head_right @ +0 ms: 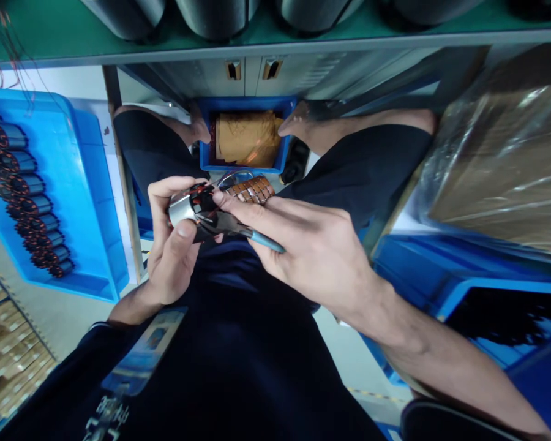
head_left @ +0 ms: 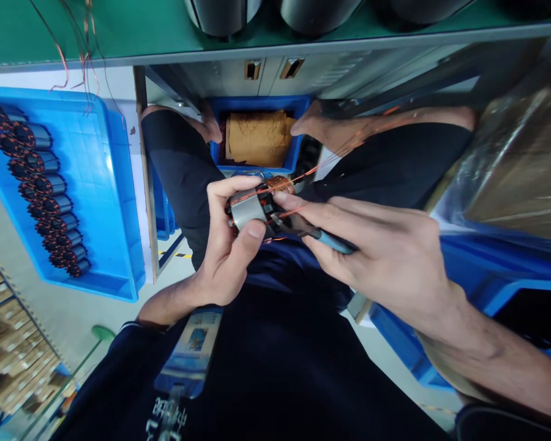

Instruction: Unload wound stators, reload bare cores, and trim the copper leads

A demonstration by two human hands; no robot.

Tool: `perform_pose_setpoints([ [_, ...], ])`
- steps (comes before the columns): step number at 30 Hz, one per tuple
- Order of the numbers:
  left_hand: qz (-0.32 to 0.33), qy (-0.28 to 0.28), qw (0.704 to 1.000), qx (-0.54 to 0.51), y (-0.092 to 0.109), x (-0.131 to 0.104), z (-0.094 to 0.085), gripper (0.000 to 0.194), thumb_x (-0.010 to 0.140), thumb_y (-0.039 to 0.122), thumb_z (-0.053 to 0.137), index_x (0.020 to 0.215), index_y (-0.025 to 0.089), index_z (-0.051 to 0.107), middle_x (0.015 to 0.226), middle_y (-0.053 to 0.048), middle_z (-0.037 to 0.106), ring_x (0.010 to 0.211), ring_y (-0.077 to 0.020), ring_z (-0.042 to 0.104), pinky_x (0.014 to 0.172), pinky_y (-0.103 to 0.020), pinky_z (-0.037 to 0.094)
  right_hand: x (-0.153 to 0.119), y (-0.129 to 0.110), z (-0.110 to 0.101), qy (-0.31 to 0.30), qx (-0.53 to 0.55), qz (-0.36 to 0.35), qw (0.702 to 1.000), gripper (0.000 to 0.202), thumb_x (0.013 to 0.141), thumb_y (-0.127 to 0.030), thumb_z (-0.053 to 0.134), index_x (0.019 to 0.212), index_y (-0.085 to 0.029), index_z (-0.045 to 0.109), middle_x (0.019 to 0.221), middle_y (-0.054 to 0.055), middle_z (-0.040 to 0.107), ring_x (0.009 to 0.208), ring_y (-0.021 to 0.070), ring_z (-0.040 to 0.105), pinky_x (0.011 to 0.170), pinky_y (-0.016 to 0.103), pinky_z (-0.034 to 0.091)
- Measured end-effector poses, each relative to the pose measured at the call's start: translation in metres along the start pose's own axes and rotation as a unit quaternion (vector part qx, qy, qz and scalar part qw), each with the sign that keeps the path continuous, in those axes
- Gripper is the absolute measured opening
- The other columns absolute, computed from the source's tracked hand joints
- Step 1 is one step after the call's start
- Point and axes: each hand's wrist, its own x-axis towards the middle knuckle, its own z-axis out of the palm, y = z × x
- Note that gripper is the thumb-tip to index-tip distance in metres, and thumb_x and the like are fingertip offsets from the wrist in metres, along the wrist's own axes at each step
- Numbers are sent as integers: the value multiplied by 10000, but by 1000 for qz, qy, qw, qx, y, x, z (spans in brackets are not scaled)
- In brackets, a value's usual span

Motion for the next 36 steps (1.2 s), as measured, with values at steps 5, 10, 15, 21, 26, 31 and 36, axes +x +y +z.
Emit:
perform_pose_setpoints([
  [5,27,25,999,-21,-5,7,3,332,1247,555,813,1523,487,643,1675,-49,658,1562,-322,777,1267,-517,772,4,4,10,24,60,23,998,723,1153,-92,764,1780,-451,792,1508,-11,945,1247,283,952,1167,433,803],
  [10,35,34,997,-54,8,15,13,205,1319,575,651,1309,376,604,1519,-55,695,1396,-307,813,1266,-563,759,2,4,11,17,-16,5,1000,791,1155,-136,718,1895,-410,676,1365,73,901,1156,338,865,1133,563,787],
  [15,68,29,996,-56,-4,21,14,193,1270,558,722,1309,386,642,1489,-28,716,1319,-272,787,1218,-488,739,7,-4,11,43,-38,-34,998,781,1132,-92,710,1874,-333,684,1359,80,878,1272,335,861,1223,561,753],
  [21,99,38,990,-93,-19,21,14,180,1210,502,790,1324,378,725,1459,-35,766,1267,-276,774,1200,-462,700,7,-7,13,65,-45,-36,996,764,1107,-66,782,1796,-395,790,1171,-6,939,1001,246,920,998,368,798],
  [26,34,65,987,-141,-14,22,12,201,1222,495,825,1281,349,700,1411,-37,767,1241,-246,780,1160,-415,719,12,5,26,55,48,31,997,597,1152,-137,804,1683,-397,888,1436,-10,973,1167,267,977,1095,375,809],
  [31,-8,52,984,-172,-13,16,-24,388,1173,547,923,1447,361,723,1549,-29,745,1084,-154,768,954,-276,712,17,24,41,60,83,73,992,559,1168,-239,845,1725,-283,861,1423,74,976,1114,288,983,1099,401,802],
  [36,70,98,992,35,4,-7,-117,502,1196,437,937,1661,406,751,1373,-29,800,1036,-142,808,883,-226,709,1,41,44,69,2,83,994,424,1199,-345,837,1614,-337,923,1352,74,984,1149,353,986,1100,440,790],
])
